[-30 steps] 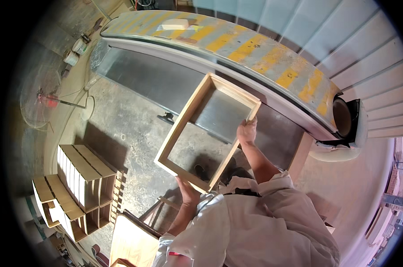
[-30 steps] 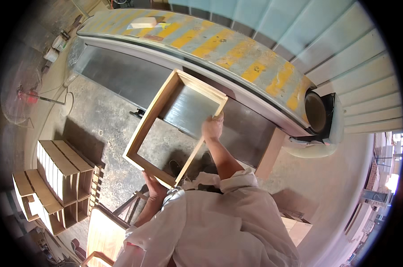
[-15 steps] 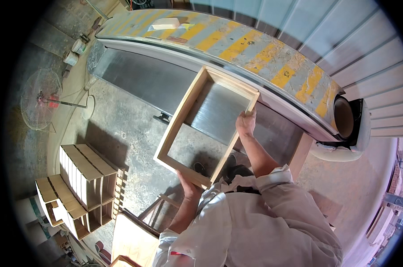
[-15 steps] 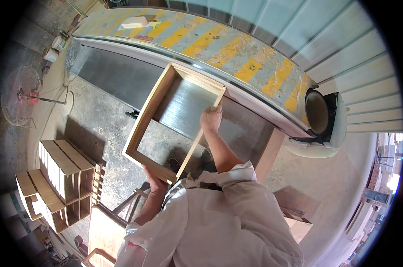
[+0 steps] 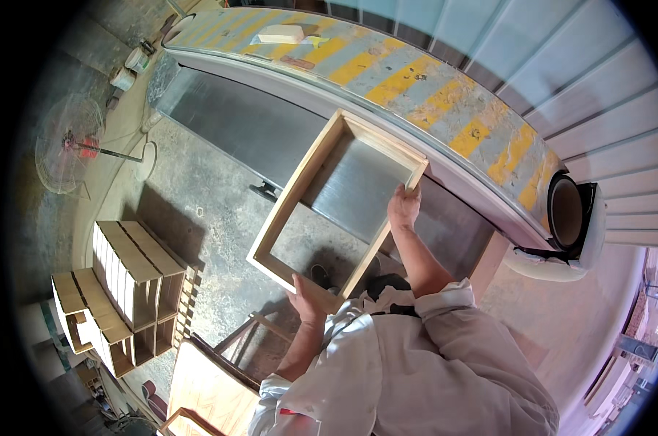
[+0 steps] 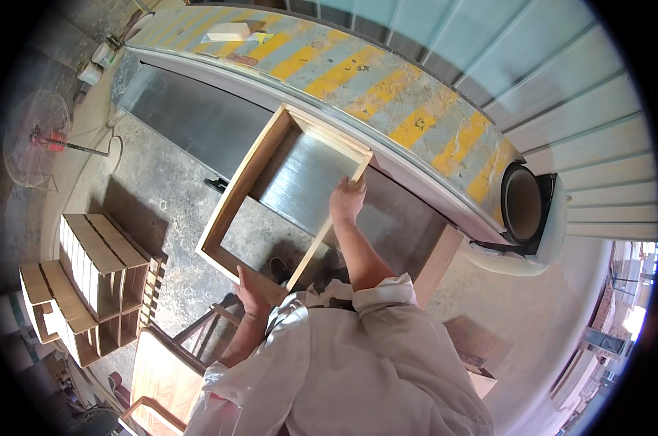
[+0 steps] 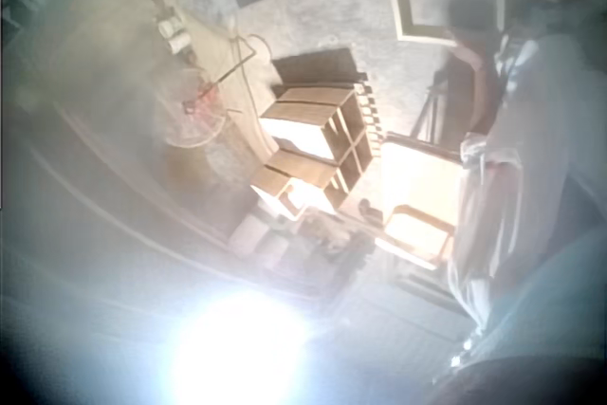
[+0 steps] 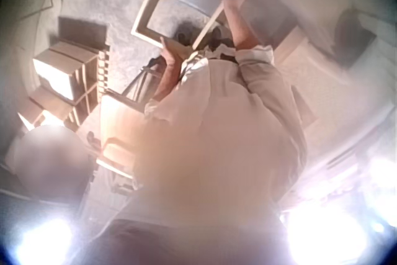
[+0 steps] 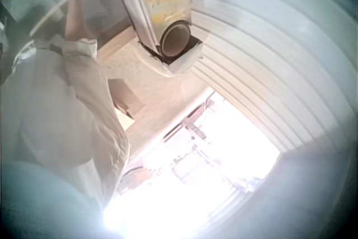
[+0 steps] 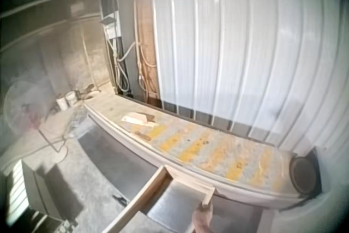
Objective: The person assembles a wooden box by hand, fitting slatted panels into a frame and checking alignment. The person then places the completed box onto a stack of similar wooden boxes.
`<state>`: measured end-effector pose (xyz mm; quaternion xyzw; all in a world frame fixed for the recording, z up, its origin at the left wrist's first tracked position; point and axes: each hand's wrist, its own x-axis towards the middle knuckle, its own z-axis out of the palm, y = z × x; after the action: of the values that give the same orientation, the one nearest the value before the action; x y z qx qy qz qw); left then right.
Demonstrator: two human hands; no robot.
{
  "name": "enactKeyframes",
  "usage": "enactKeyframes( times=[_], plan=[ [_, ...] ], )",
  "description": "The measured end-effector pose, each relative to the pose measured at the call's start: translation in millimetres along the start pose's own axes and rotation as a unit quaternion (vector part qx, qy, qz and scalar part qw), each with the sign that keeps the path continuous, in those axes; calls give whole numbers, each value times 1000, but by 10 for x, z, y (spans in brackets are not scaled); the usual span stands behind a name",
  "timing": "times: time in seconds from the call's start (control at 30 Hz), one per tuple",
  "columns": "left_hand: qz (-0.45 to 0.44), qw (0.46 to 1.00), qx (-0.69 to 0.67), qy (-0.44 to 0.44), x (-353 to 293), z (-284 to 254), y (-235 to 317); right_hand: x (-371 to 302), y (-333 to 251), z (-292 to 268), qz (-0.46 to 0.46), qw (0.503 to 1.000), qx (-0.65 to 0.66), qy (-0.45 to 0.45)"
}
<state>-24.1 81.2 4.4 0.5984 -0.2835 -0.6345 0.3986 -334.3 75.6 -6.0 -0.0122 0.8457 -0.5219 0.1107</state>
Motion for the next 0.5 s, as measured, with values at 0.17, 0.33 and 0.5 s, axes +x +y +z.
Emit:
enactKeyframes(
  times=[0.17, 0.33, 0.5],
  plan=[
    [18, 999, 20, 20, 63, 4, 45, -51, -67, 80, 32, 999, -22, 7],
    [56, 996, 66, 13, 135, 101, 263, -8, -54, 281, 1, 999, -38, 24],
    [163, 981, 96, 35, 378, -33, 120, -64, -202, 333, 20, 1000, -24, 0]
  ],
)
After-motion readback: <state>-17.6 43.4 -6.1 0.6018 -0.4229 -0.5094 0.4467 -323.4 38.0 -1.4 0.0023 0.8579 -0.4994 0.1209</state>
